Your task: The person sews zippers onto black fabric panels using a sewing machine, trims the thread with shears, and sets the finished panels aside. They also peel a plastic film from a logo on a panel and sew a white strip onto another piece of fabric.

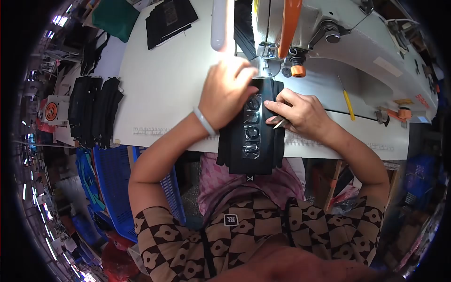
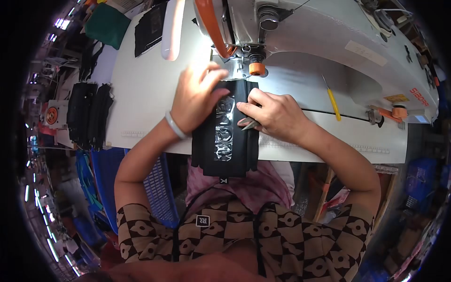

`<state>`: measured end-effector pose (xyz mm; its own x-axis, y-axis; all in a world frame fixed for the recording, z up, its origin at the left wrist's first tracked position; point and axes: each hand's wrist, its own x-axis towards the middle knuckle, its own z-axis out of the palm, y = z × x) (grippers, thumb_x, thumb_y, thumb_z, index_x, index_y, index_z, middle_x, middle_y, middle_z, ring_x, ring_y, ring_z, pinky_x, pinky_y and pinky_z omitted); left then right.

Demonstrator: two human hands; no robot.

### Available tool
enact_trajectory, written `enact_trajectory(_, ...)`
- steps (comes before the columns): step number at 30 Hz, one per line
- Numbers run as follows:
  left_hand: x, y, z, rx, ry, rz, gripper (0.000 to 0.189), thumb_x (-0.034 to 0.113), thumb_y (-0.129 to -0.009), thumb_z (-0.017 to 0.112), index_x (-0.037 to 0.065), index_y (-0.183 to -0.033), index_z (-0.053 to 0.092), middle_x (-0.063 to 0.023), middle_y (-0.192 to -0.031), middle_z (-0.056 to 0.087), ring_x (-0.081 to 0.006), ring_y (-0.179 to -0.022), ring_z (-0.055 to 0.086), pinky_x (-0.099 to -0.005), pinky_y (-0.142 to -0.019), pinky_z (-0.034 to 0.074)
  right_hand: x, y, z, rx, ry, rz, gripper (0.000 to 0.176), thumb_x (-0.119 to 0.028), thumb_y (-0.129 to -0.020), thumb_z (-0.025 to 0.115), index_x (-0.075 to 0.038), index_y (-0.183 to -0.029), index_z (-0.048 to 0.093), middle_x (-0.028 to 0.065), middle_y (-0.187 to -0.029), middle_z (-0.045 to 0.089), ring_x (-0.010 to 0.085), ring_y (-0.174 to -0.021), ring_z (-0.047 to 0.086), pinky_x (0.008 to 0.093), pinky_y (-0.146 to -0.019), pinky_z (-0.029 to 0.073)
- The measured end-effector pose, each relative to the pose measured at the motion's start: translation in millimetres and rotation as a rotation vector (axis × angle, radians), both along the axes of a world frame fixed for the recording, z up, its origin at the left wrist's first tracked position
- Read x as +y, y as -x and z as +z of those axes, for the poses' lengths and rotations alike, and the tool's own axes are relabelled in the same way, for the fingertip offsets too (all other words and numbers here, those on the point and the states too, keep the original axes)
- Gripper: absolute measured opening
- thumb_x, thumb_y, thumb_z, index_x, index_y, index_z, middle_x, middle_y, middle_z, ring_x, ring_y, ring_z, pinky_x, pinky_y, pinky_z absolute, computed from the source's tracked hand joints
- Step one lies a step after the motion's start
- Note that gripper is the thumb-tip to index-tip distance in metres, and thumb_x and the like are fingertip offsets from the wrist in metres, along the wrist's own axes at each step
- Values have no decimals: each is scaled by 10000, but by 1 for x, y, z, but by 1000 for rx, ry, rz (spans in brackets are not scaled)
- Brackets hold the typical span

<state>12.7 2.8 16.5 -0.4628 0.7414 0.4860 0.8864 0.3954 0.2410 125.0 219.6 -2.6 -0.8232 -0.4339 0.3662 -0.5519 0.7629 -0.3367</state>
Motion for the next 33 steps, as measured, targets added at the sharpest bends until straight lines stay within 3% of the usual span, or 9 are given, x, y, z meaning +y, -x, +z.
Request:
enact_trajectory(5,-6,-18,-24,-220,47,-265,529,181,-789,798,59,-1274,628,-139,-1371,572,-351,-1256,548,-459,-1036,454,15,11,-1,-88,167,23,316,-178,-809,801,-88,-1099,718,68,-1013,663,242,-792,692,367,-654,557)
enact_trajectory(8,-8,-15,-24,-261,76,-263,561,191,-810,782,50,-1325,610,-145,-1390,568,-350,-1308,526,-469,-1123,398,23,18,-4,40,25,0,292,-138,-817,759,-89,-1102,716,74,-1082,679,243,-822,703,364,-678,572)
enact_trajectory(13,-10,-3,-23,-211,105,-288,556,203,-822,768,51,-1333,609,-126,-1420,556,-342,-1317,518,-483,-1118,392,23,27,5,105,-237,13,248,-92,-842,661,-94,-1085,711,64,-1160,690,231,-879,717,347,-713,594)
enact_trajectory(22,-7,-2,-19,-176,183,-229,549,248,-848,742,65,-1346,601,-110,-1425,555,-314,-1334,496,-468,-1114,392,20,28,10,112,-316,-14,198,-116,-872,623,-99,-1051,706,55,-1217,686,193,-907,709,327,-712,588)
enact_trajectory(28,-4,7,-19,-224,169,-204,575,215,-818,756,60,-1351,605,-110,-1430,555,-349,-1309,505,-465,-1091,407,23,36,7,30,-286,-82,253,-110,-877,632,-112,-1117,711,72,-1286,681,251,-1024,709,372,-800,598)
enact_trajectory(33,-2,16,-22,-190,152,-216,521,258,-871,731,85,-1346,604,-108,-1402,565,-315,-1347,488,-475,-1111,393,26,39,5,-30,-261,-101,325,-83,-883,628,-133,-1195,707,96,-1298,680,299,-1098,694,407,-864,593)
